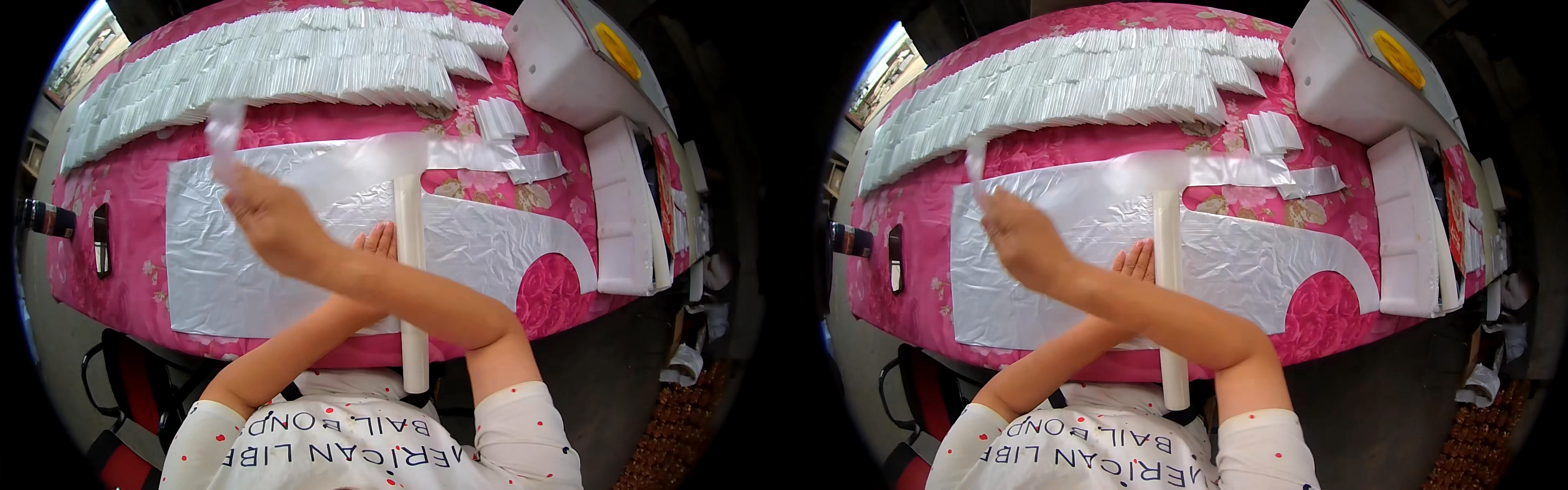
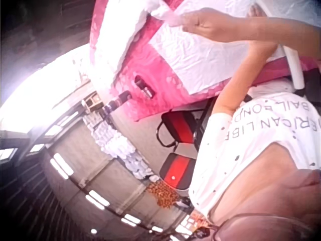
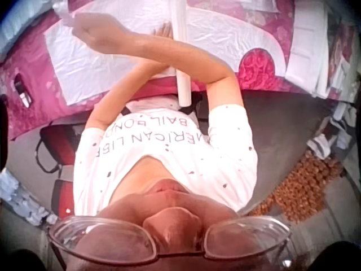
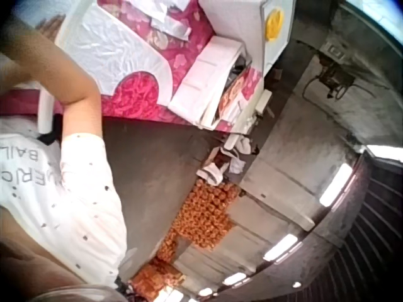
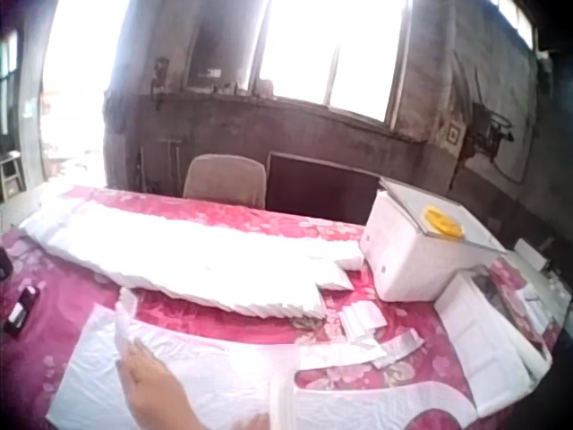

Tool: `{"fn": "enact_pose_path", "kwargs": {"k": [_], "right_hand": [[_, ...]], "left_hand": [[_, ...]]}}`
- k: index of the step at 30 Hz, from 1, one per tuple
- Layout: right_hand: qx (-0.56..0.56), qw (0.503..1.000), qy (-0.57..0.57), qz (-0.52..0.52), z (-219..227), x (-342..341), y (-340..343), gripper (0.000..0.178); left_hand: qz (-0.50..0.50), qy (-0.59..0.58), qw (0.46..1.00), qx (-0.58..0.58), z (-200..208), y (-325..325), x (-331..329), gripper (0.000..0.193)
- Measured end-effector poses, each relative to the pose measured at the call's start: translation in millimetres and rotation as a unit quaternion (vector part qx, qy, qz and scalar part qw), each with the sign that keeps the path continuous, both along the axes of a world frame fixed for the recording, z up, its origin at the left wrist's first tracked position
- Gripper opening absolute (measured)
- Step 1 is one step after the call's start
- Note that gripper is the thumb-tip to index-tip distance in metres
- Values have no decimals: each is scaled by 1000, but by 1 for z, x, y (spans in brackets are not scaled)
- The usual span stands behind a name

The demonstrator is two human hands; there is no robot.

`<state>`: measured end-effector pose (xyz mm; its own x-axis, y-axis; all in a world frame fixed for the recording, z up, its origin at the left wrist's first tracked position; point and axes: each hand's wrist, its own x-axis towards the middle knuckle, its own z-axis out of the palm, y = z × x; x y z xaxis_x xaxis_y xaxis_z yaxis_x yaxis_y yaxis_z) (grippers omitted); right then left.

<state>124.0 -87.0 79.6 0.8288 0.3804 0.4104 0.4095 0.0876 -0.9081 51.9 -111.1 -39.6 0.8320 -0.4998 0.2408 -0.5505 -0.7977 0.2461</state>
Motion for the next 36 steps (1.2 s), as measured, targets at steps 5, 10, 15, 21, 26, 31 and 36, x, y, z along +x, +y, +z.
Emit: {"fn": "enact_pose_path", "kwargs": {"k": [5, 10, 15, 21, 26, 31, 36], "right_hand": [[-205, 973, -23, 107, -64, -32, 99, 40], [-301, 935, 20, 185, -64, -50, 111, 52], [-222, 957, -24, 186, -40, -59, 36, 56], [-236, 963, -126, 12, -9, -61, -100, 40], [-338, 928, -122, -101, -30, -72, -181, 35], [-409, 898, -141, -72, -45, -73, -209, 40], [-449, 874, -185, 6, -48, -64, -216, 51]], "left_hand": [[1, 33, 999, 18, 8, -1, 0, 61], [8, 90, 996, -15, 9, -3, 2, 63], [-17, 105, 973, -204, 20, 11, 4, 62], [18, 317, 772, -551, 44, 45, 28, 45], [91, 384, 569, -722, 57, 23, 81, 45], [185, 515, 364, -754, 51, 11, 112, 56], [203, 504, 391, -743, 47, 17, 113, 57]]}}
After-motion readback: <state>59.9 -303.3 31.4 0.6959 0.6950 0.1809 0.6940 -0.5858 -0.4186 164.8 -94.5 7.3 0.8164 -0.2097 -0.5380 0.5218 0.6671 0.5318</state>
